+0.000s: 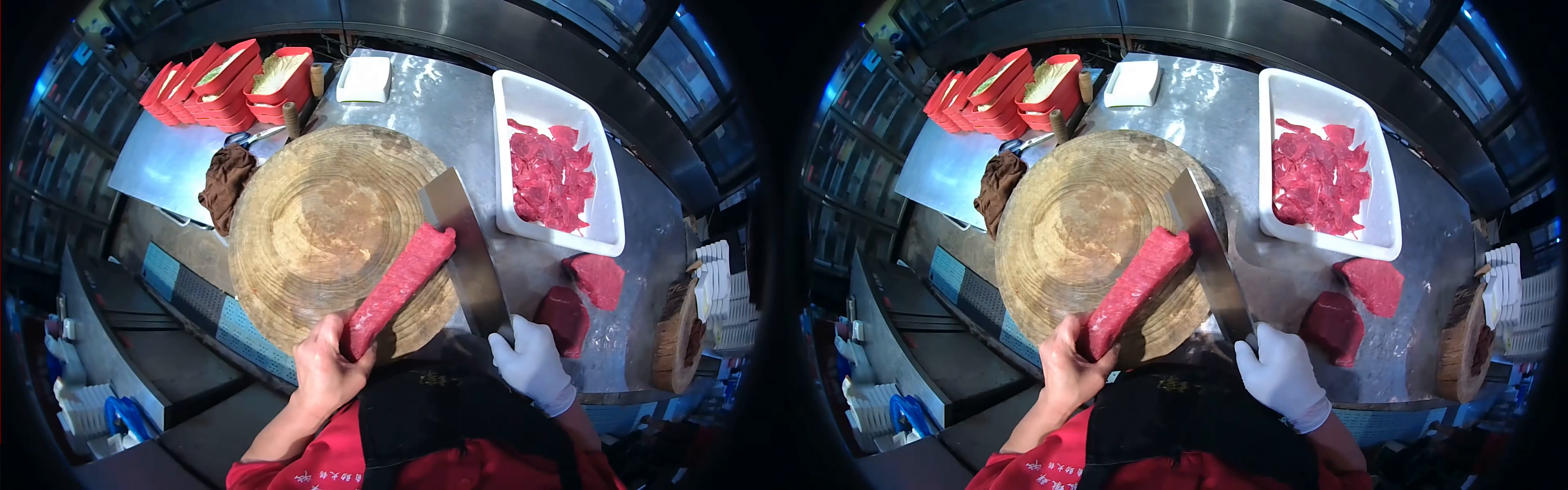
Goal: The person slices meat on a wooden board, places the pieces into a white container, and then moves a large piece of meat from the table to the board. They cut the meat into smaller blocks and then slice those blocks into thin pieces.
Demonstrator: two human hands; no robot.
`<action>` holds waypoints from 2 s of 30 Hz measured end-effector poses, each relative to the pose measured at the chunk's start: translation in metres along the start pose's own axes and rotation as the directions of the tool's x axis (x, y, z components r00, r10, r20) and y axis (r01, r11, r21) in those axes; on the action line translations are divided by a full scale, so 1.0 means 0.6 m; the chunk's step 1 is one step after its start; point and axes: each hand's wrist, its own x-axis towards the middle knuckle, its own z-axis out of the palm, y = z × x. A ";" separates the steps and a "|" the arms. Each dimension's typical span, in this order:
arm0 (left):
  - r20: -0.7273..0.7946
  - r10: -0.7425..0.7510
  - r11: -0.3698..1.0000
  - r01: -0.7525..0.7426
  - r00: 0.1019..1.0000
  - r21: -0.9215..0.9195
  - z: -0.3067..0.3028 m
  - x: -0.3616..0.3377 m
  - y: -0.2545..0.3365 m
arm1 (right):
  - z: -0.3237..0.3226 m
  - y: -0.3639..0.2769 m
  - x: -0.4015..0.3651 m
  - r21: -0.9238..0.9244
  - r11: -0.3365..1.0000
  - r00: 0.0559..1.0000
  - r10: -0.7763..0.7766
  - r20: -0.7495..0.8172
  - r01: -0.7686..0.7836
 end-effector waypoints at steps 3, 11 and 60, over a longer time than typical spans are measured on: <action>0.013 -0.019 1.000 0.020 1.000 -0.021 -0.001 -0.001 0.000 | 0.001 0.003 0.000 0.007 1.000 1.000 -0.010 -0.006 0.010; 0.119 -0.173 0.872 0.208 0.978 -0.443 -0.016 0.022 -0.043 | -0.008 -0.013 -0.001 -0.083 0.996 1.000 -0.011 0.003 0.011; 0.118 0.414 -0.035 0.145 0.903 -0.989 -0.028 0.032 -0.212 | 0.003 -0.009 -0.003 -0.256 0.958 0.988 -0.148 -0.045 0.132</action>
